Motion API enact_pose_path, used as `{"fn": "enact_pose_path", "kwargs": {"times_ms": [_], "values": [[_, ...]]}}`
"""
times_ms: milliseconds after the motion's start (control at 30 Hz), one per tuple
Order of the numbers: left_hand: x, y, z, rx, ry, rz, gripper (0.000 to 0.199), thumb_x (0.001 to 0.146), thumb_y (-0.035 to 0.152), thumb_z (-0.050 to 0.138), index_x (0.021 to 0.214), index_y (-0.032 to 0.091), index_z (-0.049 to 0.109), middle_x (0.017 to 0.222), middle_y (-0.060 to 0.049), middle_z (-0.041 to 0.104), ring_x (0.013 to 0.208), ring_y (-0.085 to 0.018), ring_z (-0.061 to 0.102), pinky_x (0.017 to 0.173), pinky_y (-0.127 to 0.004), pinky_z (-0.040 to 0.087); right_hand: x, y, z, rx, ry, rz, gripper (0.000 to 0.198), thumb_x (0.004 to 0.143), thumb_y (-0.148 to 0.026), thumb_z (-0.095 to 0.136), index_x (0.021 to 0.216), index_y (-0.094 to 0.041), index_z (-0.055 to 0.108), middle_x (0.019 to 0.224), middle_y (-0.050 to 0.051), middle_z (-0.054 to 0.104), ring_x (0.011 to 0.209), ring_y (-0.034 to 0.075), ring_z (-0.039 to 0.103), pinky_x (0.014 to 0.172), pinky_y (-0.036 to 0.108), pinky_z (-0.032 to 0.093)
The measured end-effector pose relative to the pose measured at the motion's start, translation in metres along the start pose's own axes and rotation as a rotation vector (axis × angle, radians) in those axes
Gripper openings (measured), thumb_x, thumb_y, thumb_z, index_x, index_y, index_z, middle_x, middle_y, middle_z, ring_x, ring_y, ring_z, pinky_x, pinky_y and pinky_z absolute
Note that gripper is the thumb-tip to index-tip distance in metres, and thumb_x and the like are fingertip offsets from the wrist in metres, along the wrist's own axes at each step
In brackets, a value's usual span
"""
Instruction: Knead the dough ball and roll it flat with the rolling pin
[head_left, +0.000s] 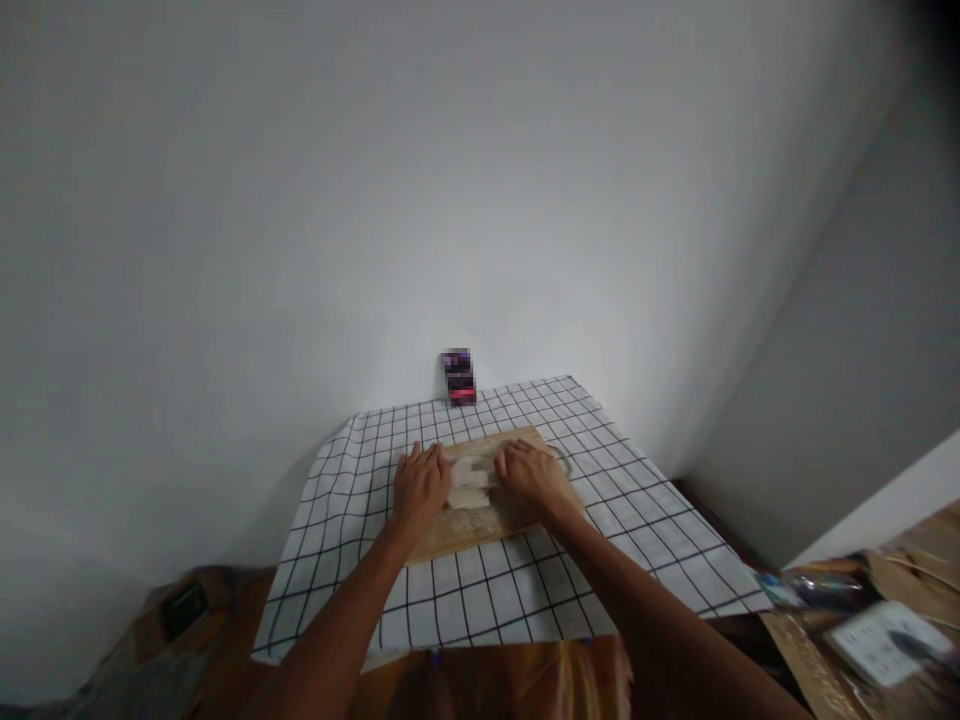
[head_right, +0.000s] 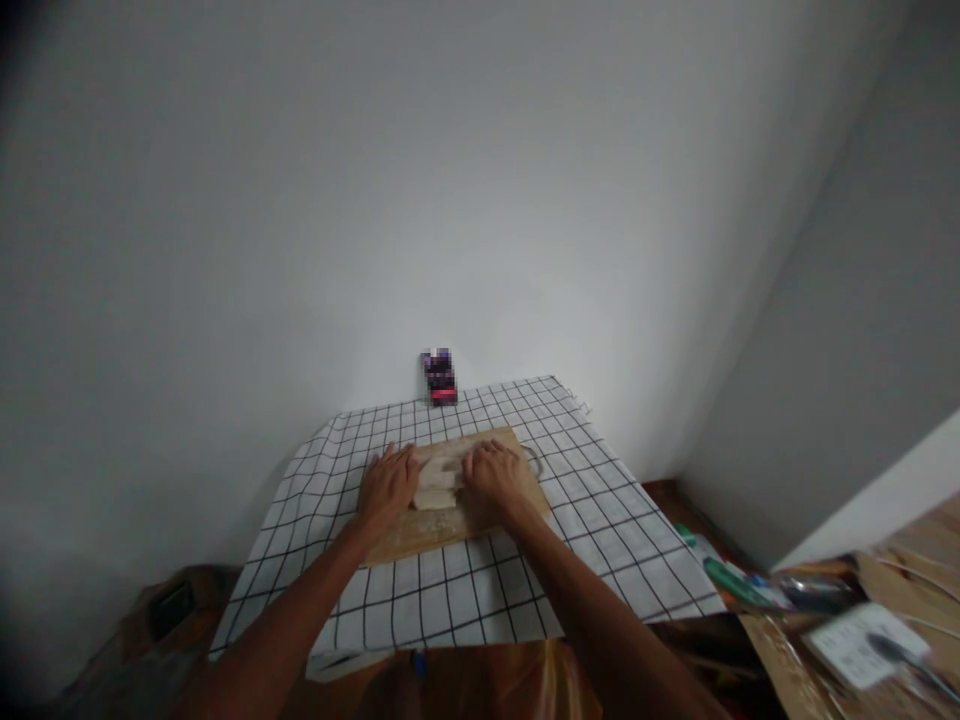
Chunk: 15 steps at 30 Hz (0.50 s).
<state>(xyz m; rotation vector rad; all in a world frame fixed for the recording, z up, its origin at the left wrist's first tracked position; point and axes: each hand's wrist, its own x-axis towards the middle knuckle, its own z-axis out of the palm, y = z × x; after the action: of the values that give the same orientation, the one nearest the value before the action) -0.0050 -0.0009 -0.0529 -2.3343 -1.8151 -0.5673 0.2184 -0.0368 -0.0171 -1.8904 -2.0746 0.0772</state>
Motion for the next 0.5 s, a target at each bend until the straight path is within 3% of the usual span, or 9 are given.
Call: {"fn": "enact_pose_path", "kwargs": {"times_ms": [100,233,400,500], "values": [[0.036,-0.011,0.012,0.007,-0.129,-0.036,0.052,0.111,0.037,0.035,0.150,0.017,0.063,0.160,-0.010,0.062,0.157,-0.032,0.046,0.131,-0.053,0.033,0.021,0.004,0.002,-0.012,0.007,0.023,0.043,0.113,-0.028,0.039,0.113,-0.013,0.079,0.124,0.017,0.079,0.114,0.027,0.074,0.095,0.032,0.052],[0.070,-0.023,0.027,-0.036,-0.272,-0.047,0.052,0.112,0.038,0.031,0.149,0.020,0.063,0.161,-0.008,0.060,0.155,-0.022,0.050,0.133,-0.042,0.030,0.042,0.008,0.008,-0.029,0.045,-0.005,0.041,0.110,-0.029,0.043,0.109,-0.011,0.080,0.117,0.019,0.081,0.111,0.030,0.075,0.093,0.033,0.054],[0.075,-0.026,0.033,-0.010,-0.243,0.027,0.052,0.112,0.033,0.028,0.145,0.020,0.066,0.158,-0.008,0.063,0.152,-0.019,0.054,0.135,-0.038,0.027,0.046,0.008,0.008,-0.054,0.038,0.007,0.043,0.109,-0.030,0.043,0.109,-0.011,0.081,0.118,0.020,0.080,0.112,0.031,0.075,0.098,0.038,0.052],[0.064,-0.023,0.028,0.004,-0.191,0.078,0.048,0.110,0.030,0.034,0.142,0.019,0.068,0.155,-0.009,0.066,0.151,-0.021,0.054,0.135,-0.043,0.027,0.037,0.006,0.005,-0.043,0.028,0.014,0.044,0.109,-0.030,0.041,0.112,-0.010,0.080,0.121,0.019,0.079,0.115,0.031,0.073,0.098,0.039,0.052]]}}
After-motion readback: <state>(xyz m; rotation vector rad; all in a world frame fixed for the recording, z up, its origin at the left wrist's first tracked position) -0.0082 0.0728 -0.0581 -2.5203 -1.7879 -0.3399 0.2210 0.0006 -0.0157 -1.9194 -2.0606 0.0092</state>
